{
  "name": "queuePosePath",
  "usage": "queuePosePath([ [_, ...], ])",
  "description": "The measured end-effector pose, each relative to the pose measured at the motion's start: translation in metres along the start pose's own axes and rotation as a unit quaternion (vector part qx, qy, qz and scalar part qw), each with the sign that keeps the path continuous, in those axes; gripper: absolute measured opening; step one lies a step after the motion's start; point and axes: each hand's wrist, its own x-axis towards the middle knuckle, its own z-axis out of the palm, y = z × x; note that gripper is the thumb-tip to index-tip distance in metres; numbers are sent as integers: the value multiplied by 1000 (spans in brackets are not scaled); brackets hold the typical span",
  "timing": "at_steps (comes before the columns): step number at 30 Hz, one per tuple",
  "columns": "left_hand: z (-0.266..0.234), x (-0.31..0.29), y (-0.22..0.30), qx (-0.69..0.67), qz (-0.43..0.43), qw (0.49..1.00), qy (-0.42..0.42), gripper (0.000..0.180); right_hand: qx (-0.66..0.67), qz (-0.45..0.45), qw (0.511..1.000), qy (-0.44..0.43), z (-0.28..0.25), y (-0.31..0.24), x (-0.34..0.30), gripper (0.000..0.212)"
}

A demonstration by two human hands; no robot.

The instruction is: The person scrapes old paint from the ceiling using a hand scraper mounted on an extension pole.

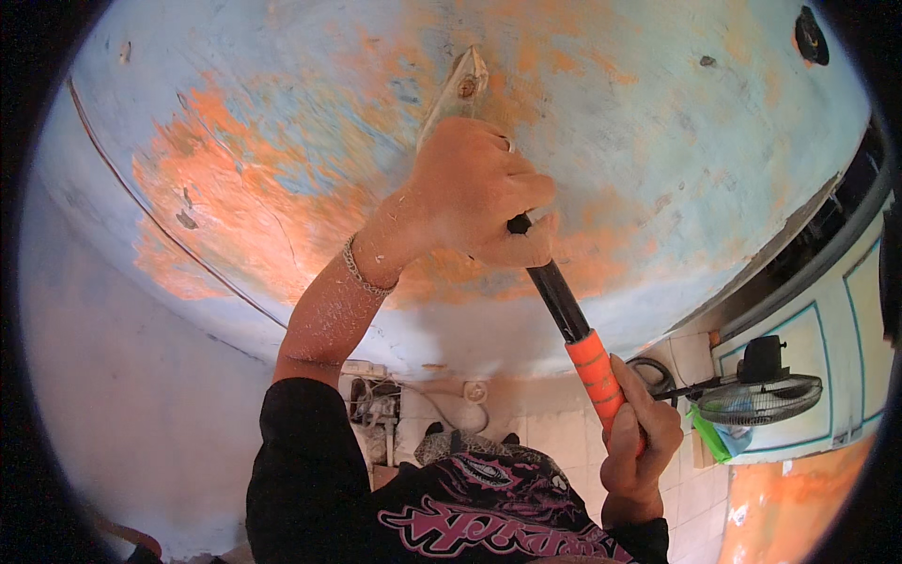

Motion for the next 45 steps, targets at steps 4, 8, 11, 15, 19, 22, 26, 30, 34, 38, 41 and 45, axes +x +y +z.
queuePosePath([
  [4, -7, 6, -8, 51, 4, 999, 10, 26, -19, -54, 998, 36, 5, 4, 10, 38],
  [8, -8, 3, -9, 47, 5, 999, 7, 27, -28, -42, 999, 1, 3, 3, 12, 39],
  [11, -12, 1, -9, 34, 9, 999, 12, 27, -28, -60, 998, -11, 7, 4, 7, 43],
  [15, -26, 3, -22, 63, 20, 998, 11, 27, -20, -57, 998, 1, 15, 1, 22, 45],
  [19, -41, 4, -22, 78, 8, 997, -10, 26, -5, 0, 999, -35, 10, -18, 24, 45],
  [22, -29, 2, -15, 35, 30, 998, 38, 27, -26, -6, 999, -41, 2, -26, 16, 45],
  [26, -31, 2, -15, 54, 5, 999, 0, 28, -44, -11, 998, -38, -3, -34, 11, 44],
  [30, -31, 1, -23, 11, 2, 1000, 24, 28, -38, -25, 996, -70, -3, -29, 15, 41],
  [34, -24, -2, -13, 31, -13, 999, 18, 27, -22, 5, 997, -76, -11, -29, 23, 37],
  [38, -17, 2, -21, 35, 2, 998, 53, 25, 3, -20, 999, -43, -4, -16, 27, 35],
  [41, -49, 3, -30, 107, -6, 994, 22, 23, 44, 4, 997, -66, 9, -25, 43, 34],
  [45, -41, -4, -20, 58, -9, 998, -1, 23, -33, 18, 998, -57, 1, -33, 22, 41],
])
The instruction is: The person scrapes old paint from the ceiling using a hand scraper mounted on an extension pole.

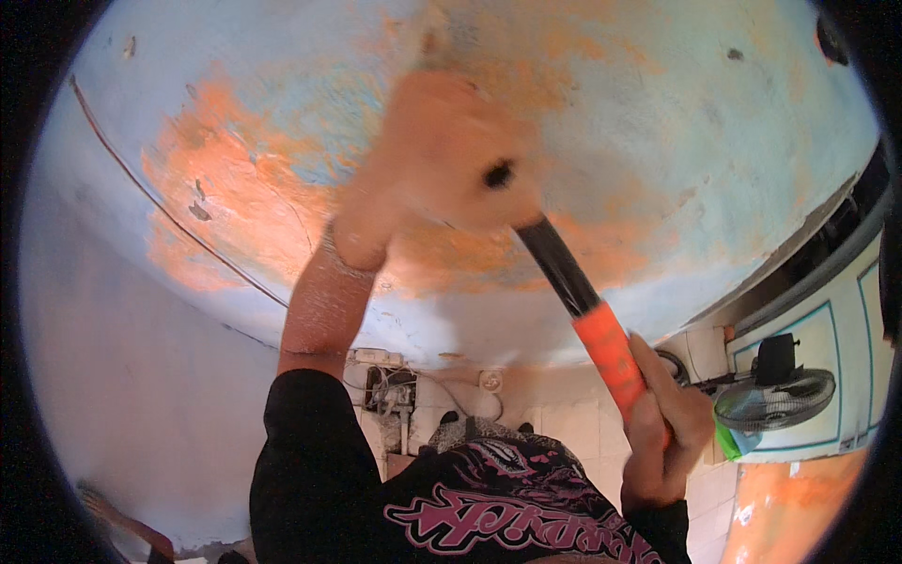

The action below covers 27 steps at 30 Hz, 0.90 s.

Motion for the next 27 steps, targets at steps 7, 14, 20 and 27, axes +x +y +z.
queuePosePath([
  [7, 0, -1, 0, -41, -18, 999, 21, 26, -59, 10, 998, 19, 6, -7, -5, 44],
  [14, 9, 1, 7, -24, -12, 999, 20, 25, -20, 6, 1000, 21, -3, 3, -11, 45],
  [20, 12, -1, 11, -26, -13, 999, 32, 25, -13, 8, 1000, 17, 0, 1, -4, 41],
  [27, -18, -6, -10, 52, -47, 997, 18, 22, 50, -3, 999, -6, 16, -3, 19, 40],
])
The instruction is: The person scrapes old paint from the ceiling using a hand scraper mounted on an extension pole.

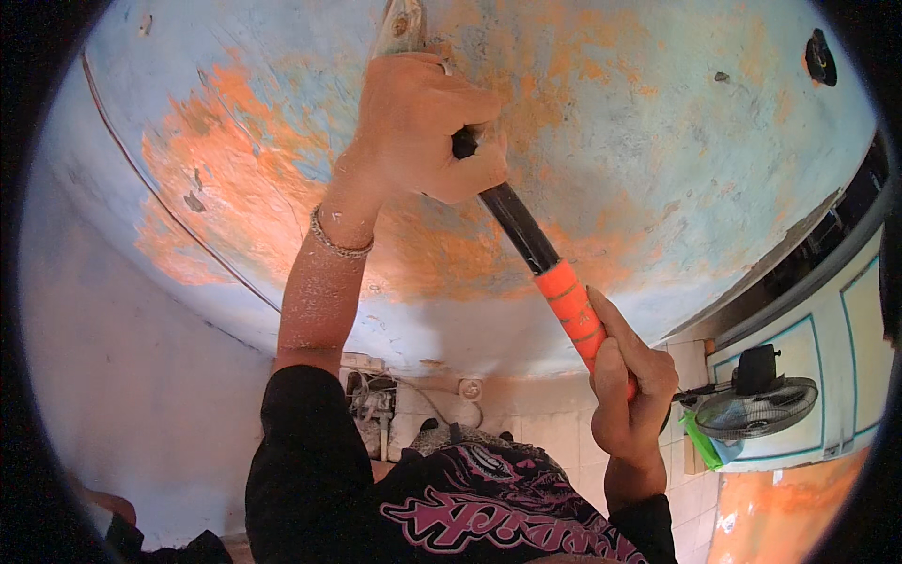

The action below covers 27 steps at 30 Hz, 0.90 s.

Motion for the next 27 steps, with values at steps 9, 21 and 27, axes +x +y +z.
queuePosePath([
  [9, 15, -3, 13, -49, 19, 999, 15, 21, -75, -37, 996, 26, -8, 1, -14, 40],
  [21, -18, -17, -7, -18, -12, 999, 46, 22, -96, -46, 994, 4, 11, -18, 5, 37],
  [27, -17, -22, -9, -14, 12, 999, 27, 24, -120, -121, 985, 12, 14, -8, 4, 40],
])
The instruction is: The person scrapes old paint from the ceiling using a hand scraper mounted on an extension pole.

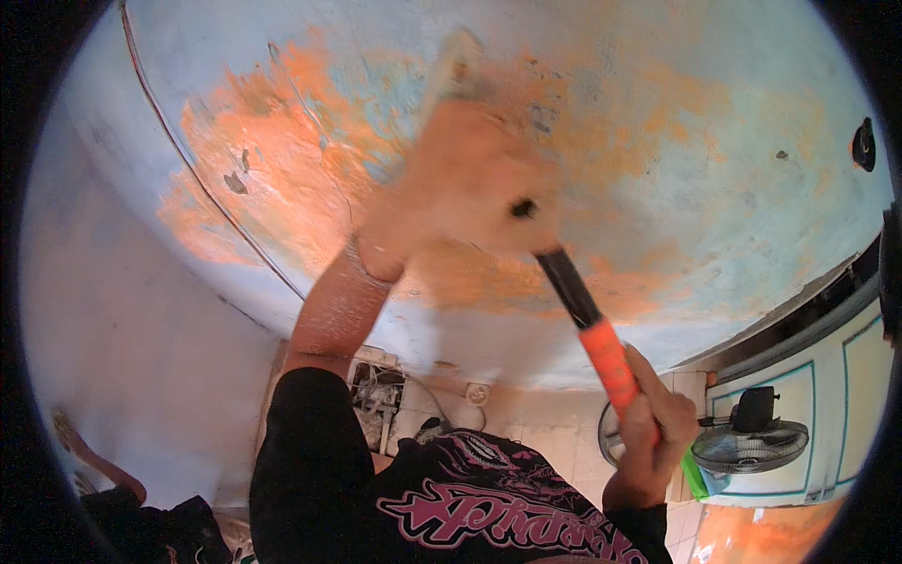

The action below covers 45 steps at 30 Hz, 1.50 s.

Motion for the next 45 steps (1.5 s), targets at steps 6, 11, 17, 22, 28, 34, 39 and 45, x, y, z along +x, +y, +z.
queuePosePath([
  [6, 45, 72, 30, -59, 55, 988, -133, 31, 119, 152, 966, 174, -8, 30, -48, 45],
  [11, 27, 100, 11, -56, 82, 984, -145, 30, 103, 150, 955, 235, 0, 19, -13, 52],
  [17, 16, 112, -4, 11, 69, 993, -99, 30, 168, 138, 953, 212, -13, 14, 7, 61],
  [22, 19, 115, 4, 7, 73, 986, -150, 30, 233, 127, 941, 212, -20, 16, 6, 60],
  [28, 14, 123, 1, -6, 78, 976, -204, 31, 235, 136, 940, 209, -20, 15, 10, 57],
  [34, 16, 129, -2, 3, 89, 990, -114, 35, 301, 146, 921, 201, -23, 12, 14, 56],
  [39, 25, 125, 6, -1, 89, 986, -139, 34, 240, 144, 938, 205, -31, 7, 14, 55],
  [45, 14, 137, 0, 25, 66, 989, -128, 34, 298, 164, 923, 181, -37, 4, 24, 57],
])
